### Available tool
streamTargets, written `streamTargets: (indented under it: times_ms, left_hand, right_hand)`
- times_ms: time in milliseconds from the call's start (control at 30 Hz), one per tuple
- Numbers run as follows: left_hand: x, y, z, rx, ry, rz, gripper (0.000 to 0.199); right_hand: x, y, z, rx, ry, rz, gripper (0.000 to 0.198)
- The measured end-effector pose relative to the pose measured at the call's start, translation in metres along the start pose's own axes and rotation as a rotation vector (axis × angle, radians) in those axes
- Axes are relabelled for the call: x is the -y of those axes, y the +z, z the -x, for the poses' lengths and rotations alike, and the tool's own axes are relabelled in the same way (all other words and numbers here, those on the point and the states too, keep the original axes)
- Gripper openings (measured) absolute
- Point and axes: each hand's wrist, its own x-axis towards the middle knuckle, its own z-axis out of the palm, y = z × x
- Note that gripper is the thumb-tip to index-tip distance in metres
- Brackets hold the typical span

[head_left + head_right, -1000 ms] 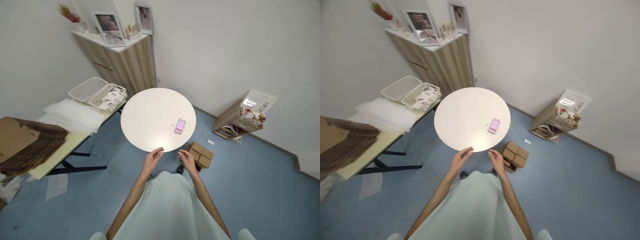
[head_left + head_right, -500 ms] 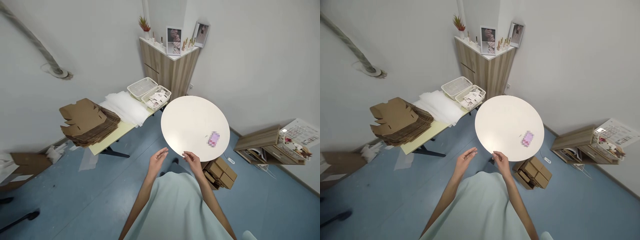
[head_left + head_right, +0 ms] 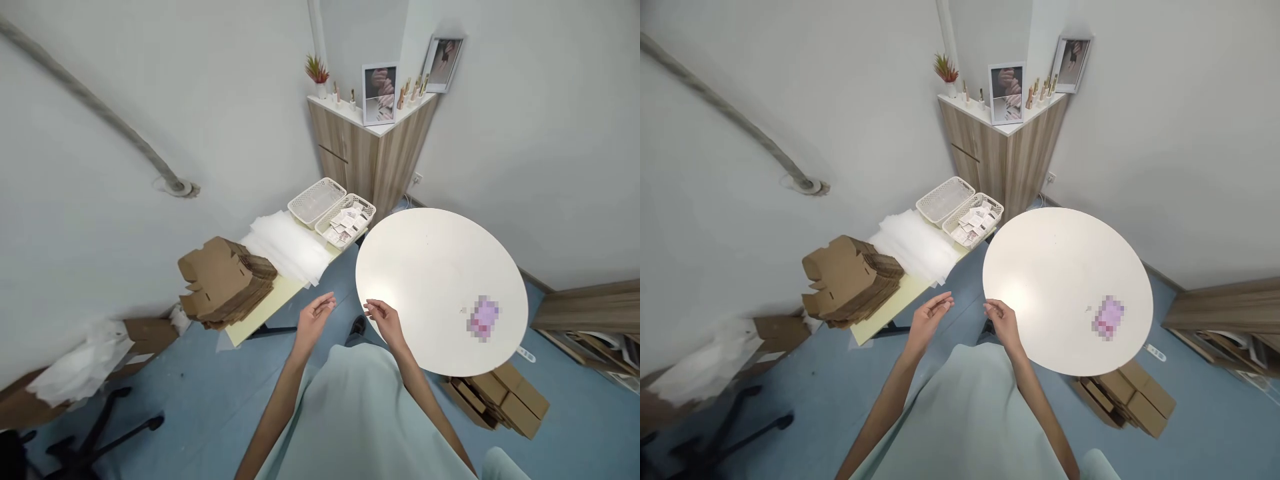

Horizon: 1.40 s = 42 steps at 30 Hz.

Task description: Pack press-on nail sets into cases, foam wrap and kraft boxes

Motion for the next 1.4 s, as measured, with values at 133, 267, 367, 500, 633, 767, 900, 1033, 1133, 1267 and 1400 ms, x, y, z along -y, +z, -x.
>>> streamTargets:
  times_ms: [133, 267, 367, 500, 633, 767, 900, 1033, 1133, 1267, 1400]
  left_hand:
    - [-0.022, -0.009, -0.057, 0.010, -0.014, -0.056, 0.058]
    - [-0.033, -0.004, -0.104, 0.048, -0.039, -0.090, 0.058]
    - [-0.037, 0.001, -0.137, 0.097, -0.059, -0.122, 0.057]
    - [-0.034, 0.007, -0.192, 0.159, -0.047, -0.186, 0.052]
    - [-0.027, 0.015, -0.259, 0.190, 0.054, -0.342, 0.047]
    - [-0.026, 0.025, -0.327, 0.198, 0.150, -0.625, 0.048]
    - [-0.027, 0.035, -0.388, 0.240, 0.207, -0.839, 0.060]
    - [-0.023, 0.048, -0.434, 0.295, 0.218, -0.966, 0.072]
    - [-0.016, 0.059, -0.453, 0.338, 0.222, -1.041, 0.076]
    - [-0.007, 0.070, -0.462, 0.368, 0.282, -1.109, 0.071]
    - [-0.003, 0.074, -0.463, 0.365, 0.303, -1.115, 0.068]
  right_hand:
    - [0.024, 0.013, -0.039, -0.015, 0.013, -0.046, 0.052]
    - [0.036, 0.012, -0.062, -0.069, 0.046, -0.053, 0.049]
    - [0.040, 0.008, -0.069, -0.137, 0.072, -0.057, 0.049]
    - [0.044, 0.005, -0.071, -0.248, 0.091, -0.058, 0.049]
    - [0.050, 0.008, -0.072, -0.381, 0.098, -0.057, 0.047]
    - [0.057, 0.022, -0.075, -0.507, 0.098, -0.069, 0.045]
    - [0.061, 0.044, -0.080, -0.615, 0.106, -0.096, 0.045]
    - [0.060, 0.066, -0.081, -0.703, 0.120, -0.085, 0.047]
    - [0.055, 0.081, -0.075, -0.772, 0.142, -0.076, 0.049]
    - [0.047, 0.097, -0.064, -0.863, 0.182, -0.081, 0.053]
    - [0.044, 0.105, -0.057, -0.925, 0.208, -0.111, 0.054]
